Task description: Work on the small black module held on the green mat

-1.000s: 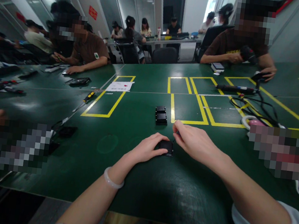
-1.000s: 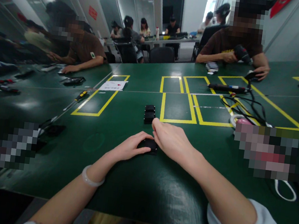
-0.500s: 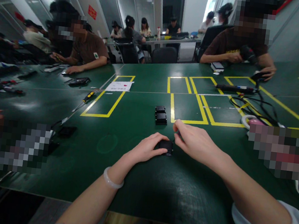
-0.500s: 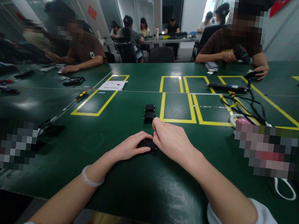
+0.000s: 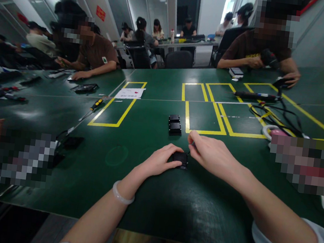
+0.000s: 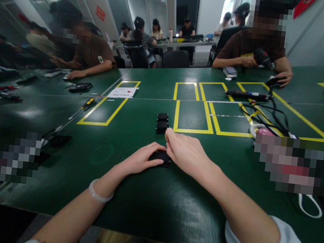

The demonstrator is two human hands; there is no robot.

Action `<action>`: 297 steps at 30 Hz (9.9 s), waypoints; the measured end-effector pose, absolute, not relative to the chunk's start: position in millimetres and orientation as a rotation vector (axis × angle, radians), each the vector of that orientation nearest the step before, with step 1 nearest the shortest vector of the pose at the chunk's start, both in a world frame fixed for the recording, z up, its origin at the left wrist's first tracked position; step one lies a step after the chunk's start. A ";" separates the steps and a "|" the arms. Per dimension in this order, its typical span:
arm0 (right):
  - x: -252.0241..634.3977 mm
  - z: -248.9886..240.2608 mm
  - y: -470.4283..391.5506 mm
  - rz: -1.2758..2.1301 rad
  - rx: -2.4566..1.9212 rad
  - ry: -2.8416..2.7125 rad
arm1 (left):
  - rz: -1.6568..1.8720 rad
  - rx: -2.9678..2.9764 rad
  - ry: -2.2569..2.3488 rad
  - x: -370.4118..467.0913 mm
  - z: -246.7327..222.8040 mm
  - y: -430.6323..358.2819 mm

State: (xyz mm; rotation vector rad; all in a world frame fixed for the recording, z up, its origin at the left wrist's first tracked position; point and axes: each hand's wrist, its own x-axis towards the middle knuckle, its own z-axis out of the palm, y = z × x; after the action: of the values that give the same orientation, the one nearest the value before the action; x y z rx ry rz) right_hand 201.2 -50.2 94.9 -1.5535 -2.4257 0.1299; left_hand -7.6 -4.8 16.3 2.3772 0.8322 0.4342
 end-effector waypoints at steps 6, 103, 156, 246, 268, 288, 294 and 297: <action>200.0 91.3 -47.6 0.100 -1.603 -2.429 | 0.420 2.389 0.846 -7.2 14.6 -3.8; 198.1 95.5 -49.2 0.144 -1.632 -2.430 | 0.425 2.380 0.838 -7.9 16.4 -4.9; 196.8 93.8 -49.5 0.065 -1.615 -2.418 | 0.421 2.395 0.837 -7.6 14.0 -3.6; 198.5 94.1 -49.5 0.108 -1.629 -2.424 | 0.413 2.422 0.850 -7.2 14.6 -4.5; 199.3 91.9 -46.3 0.084 -1.636 -2.418 | 0.428 2.399 0.843 -7.8 16.1 -5.3; 198.9 92.9 -47.5 0.047 -1.639 -2.423 | 0.430 2.396 0.851 -7.4 14.9 -4.9; 199.8 94.0 -46.5 0.060 -1.642 -2.432 | 0.433 2.385 0.846 -7.0 17.4 -5.5; 200.8 94.9 -47.7 0.067 -1.581 -2.425 | 0.435 2.389 0.846 -6.8 17.1 -5.2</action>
State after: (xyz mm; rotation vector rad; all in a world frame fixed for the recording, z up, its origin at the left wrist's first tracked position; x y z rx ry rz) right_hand 200.8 -47.7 94.9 -1.5806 -2.4245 0.0671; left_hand -6.8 -5.2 17.1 2.3886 0.8462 0.4349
